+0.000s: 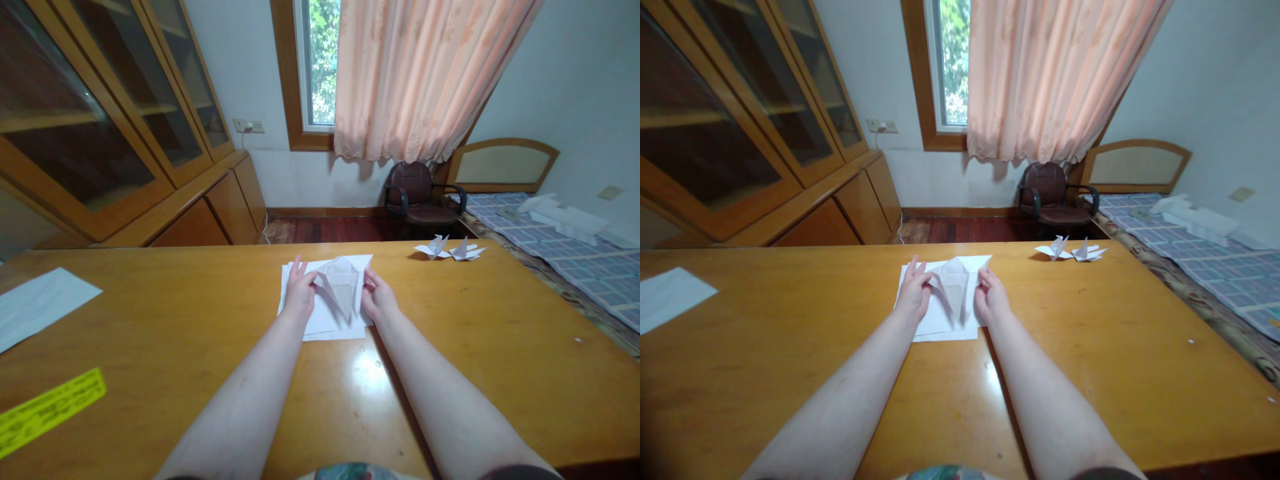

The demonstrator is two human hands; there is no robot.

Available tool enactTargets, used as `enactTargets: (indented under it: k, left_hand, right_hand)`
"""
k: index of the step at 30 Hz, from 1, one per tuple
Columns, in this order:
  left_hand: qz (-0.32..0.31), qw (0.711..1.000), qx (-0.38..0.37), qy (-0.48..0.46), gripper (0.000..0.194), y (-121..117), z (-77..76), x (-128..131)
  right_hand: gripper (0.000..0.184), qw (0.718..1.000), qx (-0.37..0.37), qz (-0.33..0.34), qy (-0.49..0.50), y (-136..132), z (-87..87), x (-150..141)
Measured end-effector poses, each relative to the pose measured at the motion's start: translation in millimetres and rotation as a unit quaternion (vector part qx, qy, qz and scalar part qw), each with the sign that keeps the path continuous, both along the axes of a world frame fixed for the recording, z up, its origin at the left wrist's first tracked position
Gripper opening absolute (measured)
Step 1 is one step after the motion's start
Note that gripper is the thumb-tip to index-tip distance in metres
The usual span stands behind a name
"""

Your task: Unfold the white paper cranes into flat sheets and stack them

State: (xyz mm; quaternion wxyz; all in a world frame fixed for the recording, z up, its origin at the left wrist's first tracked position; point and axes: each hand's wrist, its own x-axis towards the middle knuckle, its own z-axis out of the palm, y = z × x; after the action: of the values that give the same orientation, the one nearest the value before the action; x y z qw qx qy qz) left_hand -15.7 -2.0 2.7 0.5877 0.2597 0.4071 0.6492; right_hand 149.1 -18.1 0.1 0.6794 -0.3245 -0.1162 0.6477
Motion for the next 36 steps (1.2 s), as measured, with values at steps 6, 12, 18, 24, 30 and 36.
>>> enactTargets:
  k: [6,12,18,24,30,36]
  left_hand:
    - [0.03,0.998,-0.014,-0.049,0.083,4.9,-2.2,-3.0]
    - [-0.064,0.99,-0.064,-0.109,0.026,6.4,5.4,-2.4]
    - [-0.156,0.981,-0.071,-0.096,0.02,2.7,7.8,-2.1]
    - [-0.073,0.994,-0.06,0.058,0.021,9.8,-3.1,-10.8]
    - [0.053,0.966,-0.031,0.252,0.027,13.0,1.2,-23.8]
    - [0.032,0.958,0.045,0.282,0.054,7.3,3.6,-21.6]
  right_hand:
    - [0.011,0.998,-0.022,0.053,0.017,-0.3,1.8,0.2]
    - [0.007,0.995,-0.041,-0.016,-0.089,-0.1,2.7,-1.4]
    - [0.02,0.966,-0.043,-0.071,-0.243,0.4,-2.7,8.9]
    - [0.033,0.912,-0.04,-0.082,-0.401,-0.7,-2.1,20.4]
    - [0.038,0.904,-0.01,-0.089,-0.417,-0.3,0.2,16.7]
    - [0.037,0.893,0.031,-0.096,-0.439,-3.6,2.0,13.2]
